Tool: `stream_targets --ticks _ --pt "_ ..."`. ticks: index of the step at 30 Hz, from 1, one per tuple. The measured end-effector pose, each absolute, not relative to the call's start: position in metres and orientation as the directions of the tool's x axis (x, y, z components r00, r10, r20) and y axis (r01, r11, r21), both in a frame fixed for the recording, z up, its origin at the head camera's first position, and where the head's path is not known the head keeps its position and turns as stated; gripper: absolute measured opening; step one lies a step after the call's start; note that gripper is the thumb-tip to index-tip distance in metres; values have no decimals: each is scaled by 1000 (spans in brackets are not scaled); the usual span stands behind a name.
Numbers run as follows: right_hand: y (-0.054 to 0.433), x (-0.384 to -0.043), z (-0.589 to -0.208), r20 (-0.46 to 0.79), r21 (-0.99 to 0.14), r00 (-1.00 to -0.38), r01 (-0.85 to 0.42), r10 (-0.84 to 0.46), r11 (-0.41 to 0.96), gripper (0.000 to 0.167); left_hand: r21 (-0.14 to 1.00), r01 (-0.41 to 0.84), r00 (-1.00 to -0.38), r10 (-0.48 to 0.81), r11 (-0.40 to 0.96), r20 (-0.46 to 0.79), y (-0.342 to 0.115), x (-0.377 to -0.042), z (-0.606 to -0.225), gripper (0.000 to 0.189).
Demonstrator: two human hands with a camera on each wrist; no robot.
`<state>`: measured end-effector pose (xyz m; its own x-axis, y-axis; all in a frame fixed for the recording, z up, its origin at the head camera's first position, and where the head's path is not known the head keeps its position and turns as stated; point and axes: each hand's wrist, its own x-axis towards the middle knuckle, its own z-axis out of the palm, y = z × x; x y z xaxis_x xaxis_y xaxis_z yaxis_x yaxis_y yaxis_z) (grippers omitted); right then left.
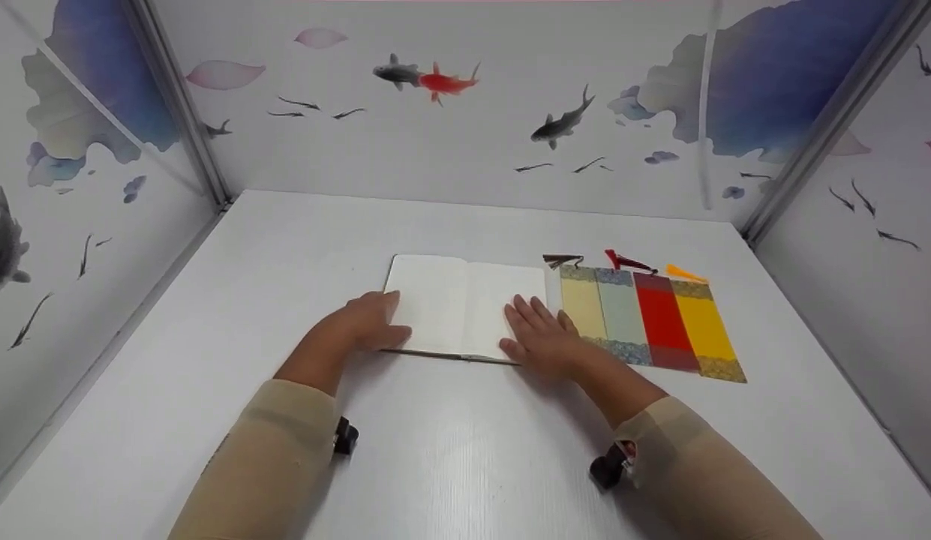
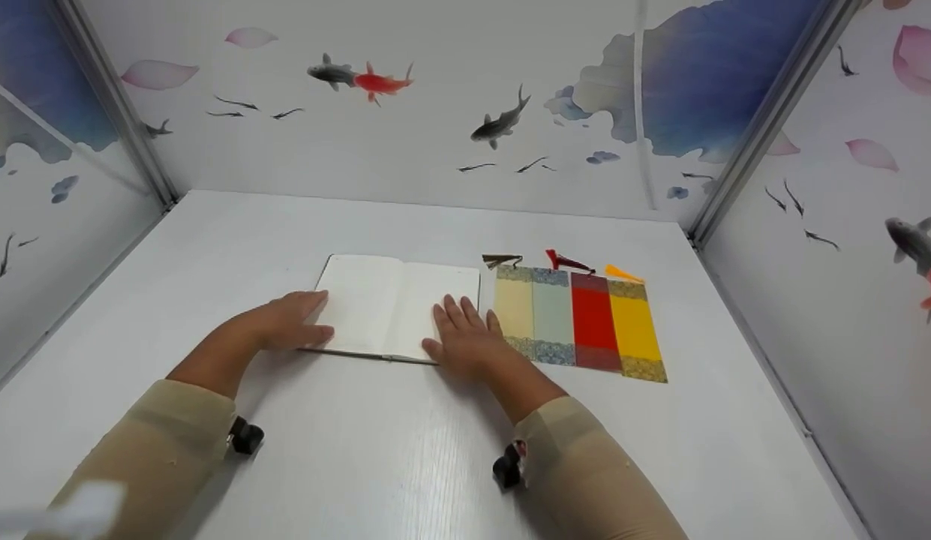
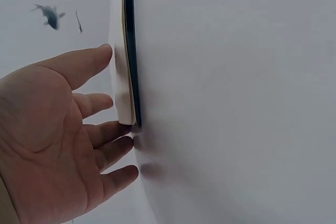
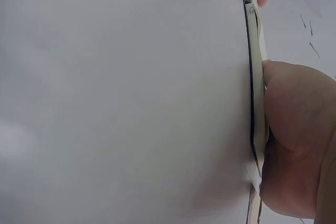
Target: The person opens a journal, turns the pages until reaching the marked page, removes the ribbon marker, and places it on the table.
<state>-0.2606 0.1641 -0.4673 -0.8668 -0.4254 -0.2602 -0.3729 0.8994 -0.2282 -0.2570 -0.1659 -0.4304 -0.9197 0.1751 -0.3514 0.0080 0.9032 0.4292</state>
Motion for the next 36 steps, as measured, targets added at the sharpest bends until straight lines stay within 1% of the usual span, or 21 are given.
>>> stream_targets --ticks 8,18,23,28,32,36 --pt "166 -261 -465 -272 -233 -863 -369 -425 900 81 487 -37 -948 123 873 -293 -159 -253 -426 86" --pt "164 -264 -466 -275 -226 -866 -363 -417 904 82 611 50 -988 128 790 -85 -148 -245 -407 86" --pt "164 -263 -468 -274 -214 -866 -368 -417 905 83 690 65 -995 103 721 -15 -137 -236 -400 86" --pt "164 -263 -467 -270 -200 -869 -371 -415 907 83 768 64 -997 73 637 22 -123 -227 -393 83" --pt "164 -263 -465 -256 -206 -871 -374 -419 904 81 829 65 -996 81 555 24 -111 -220 -388 78" --pt "163 -263 -465 -254 -218 -875 -363 -412 906 82 852 75 -995 95 519 30 -99 -217 -386 73"
